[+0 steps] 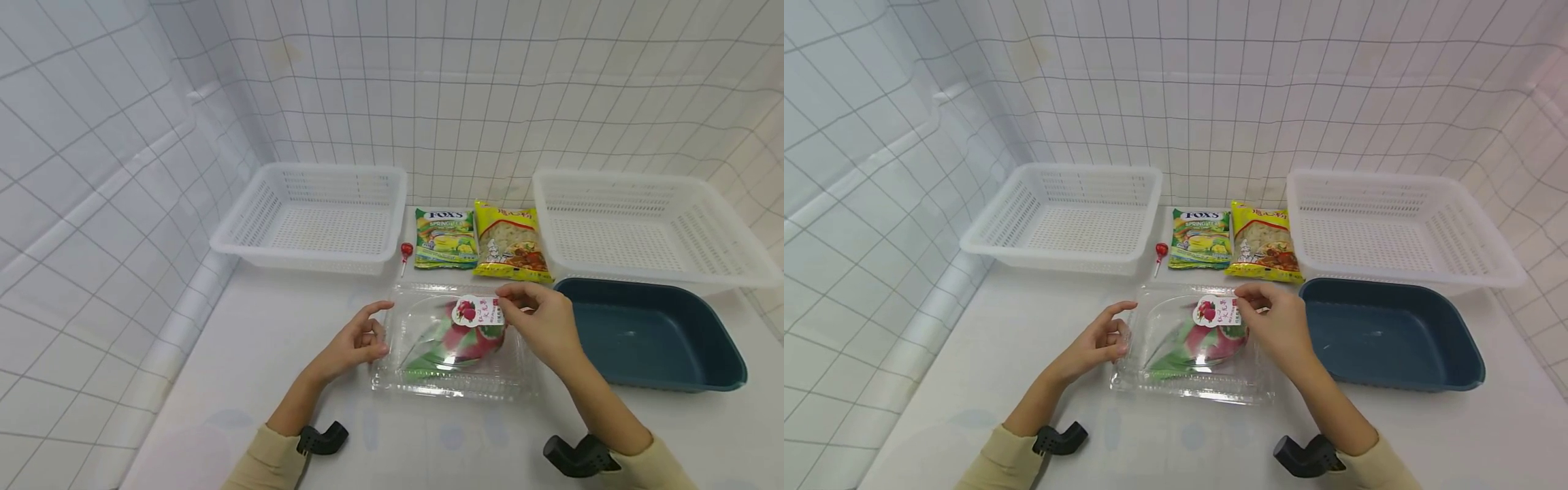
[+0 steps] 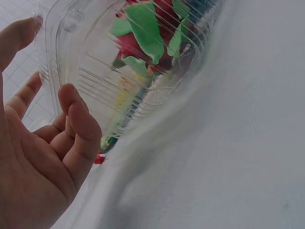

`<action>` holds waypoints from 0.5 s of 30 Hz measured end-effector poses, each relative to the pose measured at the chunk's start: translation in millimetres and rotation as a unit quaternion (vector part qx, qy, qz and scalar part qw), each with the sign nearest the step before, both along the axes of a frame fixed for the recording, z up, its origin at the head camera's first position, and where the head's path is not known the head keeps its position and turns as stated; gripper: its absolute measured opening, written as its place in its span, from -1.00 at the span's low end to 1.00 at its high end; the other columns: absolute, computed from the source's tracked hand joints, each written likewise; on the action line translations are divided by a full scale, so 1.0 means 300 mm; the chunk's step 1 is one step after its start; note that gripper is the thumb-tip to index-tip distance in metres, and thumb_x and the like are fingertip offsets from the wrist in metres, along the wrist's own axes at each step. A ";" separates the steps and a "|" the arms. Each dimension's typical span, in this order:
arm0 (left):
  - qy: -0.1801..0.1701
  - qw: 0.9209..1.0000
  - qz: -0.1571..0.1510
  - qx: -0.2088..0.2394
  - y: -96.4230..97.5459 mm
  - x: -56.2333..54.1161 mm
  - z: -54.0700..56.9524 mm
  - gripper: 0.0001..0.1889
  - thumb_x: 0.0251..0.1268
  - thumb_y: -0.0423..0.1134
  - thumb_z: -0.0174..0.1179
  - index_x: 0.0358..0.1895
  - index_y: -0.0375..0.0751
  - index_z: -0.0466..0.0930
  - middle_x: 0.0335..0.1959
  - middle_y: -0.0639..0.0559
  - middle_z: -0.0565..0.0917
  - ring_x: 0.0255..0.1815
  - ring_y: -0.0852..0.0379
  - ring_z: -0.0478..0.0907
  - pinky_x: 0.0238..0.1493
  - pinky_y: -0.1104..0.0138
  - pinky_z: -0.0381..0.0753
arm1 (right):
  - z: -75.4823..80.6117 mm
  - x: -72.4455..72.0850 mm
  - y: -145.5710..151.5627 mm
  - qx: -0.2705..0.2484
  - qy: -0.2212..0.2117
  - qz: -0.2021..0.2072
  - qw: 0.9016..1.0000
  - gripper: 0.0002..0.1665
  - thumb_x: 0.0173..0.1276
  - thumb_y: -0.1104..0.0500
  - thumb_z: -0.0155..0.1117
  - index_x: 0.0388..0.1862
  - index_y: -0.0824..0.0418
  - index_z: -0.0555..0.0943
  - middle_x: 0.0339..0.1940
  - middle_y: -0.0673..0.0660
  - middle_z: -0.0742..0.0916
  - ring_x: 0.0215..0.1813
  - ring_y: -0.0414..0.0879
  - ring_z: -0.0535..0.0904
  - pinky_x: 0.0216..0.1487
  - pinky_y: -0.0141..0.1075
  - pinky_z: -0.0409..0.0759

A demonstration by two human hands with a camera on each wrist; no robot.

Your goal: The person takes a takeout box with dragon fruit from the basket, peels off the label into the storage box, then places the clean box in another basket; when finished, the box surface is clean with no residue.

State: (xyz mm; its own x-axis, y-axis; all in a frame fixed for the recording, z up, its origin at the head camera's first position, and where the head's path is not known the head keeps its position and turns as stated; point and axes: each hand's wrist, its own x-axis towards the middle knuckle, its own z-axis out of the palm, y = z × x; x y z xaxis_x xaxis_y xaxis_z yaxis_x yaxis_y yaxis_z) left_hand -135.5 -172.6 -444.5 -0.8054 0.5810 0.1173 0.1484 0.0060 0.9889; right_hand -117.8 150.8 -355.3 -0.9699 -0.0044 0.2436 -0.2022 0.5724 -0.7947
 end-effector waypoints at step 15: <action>-0.003 1.000 0.002 -0.002 -0.001 0.002 -0.001 -0.27 0.29 -0.28 0.25 0.47 -0.19 0.09 -0.35 -0.07 0.41 -0.54 0.29 0.36 -0.47 0.45 0.40 | -0.012 0.007 0.111 -0.002 0.022 -0.048 0.999 -0.85 0.30 0.32 0.30 -0.17 0.34 0.70 -0.31 0.21 0.72 -0.47 -0.30 0.57 -0.49 -0.50 0.52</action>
State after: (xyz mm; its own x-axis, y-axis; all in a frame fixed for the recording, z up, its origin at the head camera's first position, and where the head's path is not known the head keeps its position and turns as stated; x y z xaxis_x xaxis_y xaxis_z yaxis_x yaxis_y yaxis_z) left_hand -135.0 -172.9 -444.7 -0.8084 0.5782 0.1102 0.1423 0.0102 0.9898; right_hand -115.8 184.1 -358.9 -0.9538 0.0900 0.2867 -0.1817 0.5872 -0.7888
